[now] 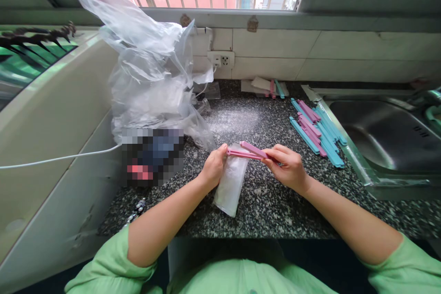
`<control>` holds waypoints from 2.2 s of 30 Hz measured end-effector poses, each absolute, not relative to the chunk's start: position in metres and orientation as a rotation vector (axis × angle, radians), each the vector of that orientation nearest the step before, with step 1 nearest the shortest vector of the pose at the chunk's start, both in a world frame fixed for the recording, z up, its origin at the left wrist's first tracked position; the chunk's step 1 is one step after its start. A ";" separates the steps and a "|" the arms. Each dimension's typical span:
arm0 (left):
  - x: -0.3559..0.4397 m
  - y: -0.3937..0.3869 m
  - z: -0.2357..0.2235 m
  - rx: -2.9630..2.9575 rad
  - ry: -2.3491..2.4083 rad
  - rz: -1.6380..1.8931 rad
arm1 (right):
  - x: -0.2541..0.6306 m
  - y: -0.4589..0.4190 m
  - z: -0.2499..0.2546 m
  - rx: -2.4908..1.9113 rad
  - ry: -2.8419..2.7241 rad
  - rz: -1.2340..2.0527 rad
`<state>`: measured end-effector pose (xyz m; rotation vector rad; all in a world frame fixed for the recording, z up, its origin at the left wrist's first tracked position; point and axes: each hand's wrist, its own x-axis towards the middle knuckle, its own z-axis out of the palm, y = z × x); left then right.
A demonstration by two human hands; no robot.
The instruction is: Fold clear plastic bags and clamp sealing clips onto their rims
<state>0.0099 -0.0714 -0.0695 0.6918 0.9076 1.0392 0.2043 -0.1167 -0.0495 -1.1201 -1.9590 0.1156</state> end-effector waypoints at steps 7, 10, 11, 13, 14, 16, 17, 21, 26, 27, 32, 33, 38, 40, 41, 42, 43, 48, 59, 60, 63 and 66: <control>0.011 -0.071 -0.063 0.653 0.934 1.070 | 0.204 -0.118 -0.048 -1.115 -1.917 0.165; 0.011 -0.071 -0.062 0.642 0.952 1.081 | 0.204 -0.119 -0.047 -1.121 -1.893 0.182; 0.011 -0.071 -0.062 0.641 0.956 1.077 | 0.204 -0.119 -0.047 -1.120 -1.886 0.183; 0.011 -0.071 -0.061 0.643 0.956 1.069 | 0.204 -0.119 -0.047 -1.115 -1.875 0.182; 0.011 -0.071 -0.061 0.645 0.952 1.066 | 0.204 -0.119 -0.047 -1.112 -1.873 0.182; 0.010 -0.071 -0.062 0.653 0.940 1.068 | 0.204 -0.119 -0.047 -1.104 -1.869 0.187; 0.010 -0.071 -0.062 0.657 0.933 1.074 | 0.204 -0.119 -0.047 -1.102 -1.867 0.191; 0.009 -0.071 -0.064 0.664 0.911 1.084 | 0.204 -0.120 -0.047 -1.099 -1.859 0.194; 0.009 -0.071 -0.063 0.660 0.918 1.103 | 0.205 -0.120 -0.048 -1.089 -1.852 0.186; 0.009 -0.071 -0.062 0.653 0.922 1.105 | 0.205 -0.120 -0.048 -1.092 -1.848 0.179; 0.010 -0.070 -0.057 0.593 0.952 1.132 | 0.205 -0.121 -0.047 -1.080 -1.832 0.116; 0.010 -0.070 -0.056 0.584 0.958 1.142 | 0.205 -0.121 -0.047 -1.073 -1.828 0.103; 0.009 -0.070 -0.055 0.557 0.973 1.139 | 0.205 -0.121 -0.048 -1.084 -1.815 0.071; 0.009 -0.070 -0.055 0.553 0.975 1.150 | 0.206 -0.121 -0.048 -1.068 -1.810 0.084; 0.009 -0.070 -0.055 0.553 0.974 1.158 | 0.206 -0.121 -0.049 -1.054 -1.808 0.094; 0.009 -0.070 -0.055 0.555 0.971 1.163 | 0.206 -0.121 -0.049 -1.038 -1.803 0.103; 0.008 -0.070 -0.055 0.556 0.966 1.165 | 0.205 -0.121 -0.049 -1.023 -1.800 0.110; 0.008 -0.069 -0.056 0.556 0.966 1.173 | 0.204 -0.122 -0.047 -0.987 -1.778 0.162; 0.007 -0.068 -0.059 0.587 1.003 1.253 | 0.204 -0.124 -0.050 -1.016 -1.686 0.323; 0.007 -0.068 -0.059 0.589 1.003 1.259 | 0.204 -0.125 -0.050 -1.020 -1.675 0.350; 0.007 -0.067 -0.060 0.580 0.990 1.259 | 0.204 -0.126 -0.050 -1.036 -1.644 0.432; 0.007 -0.068 -0.059 0.561 0.996 1.252 | 0.203 -0.126 -0.048 -1.040 -1.612 0.494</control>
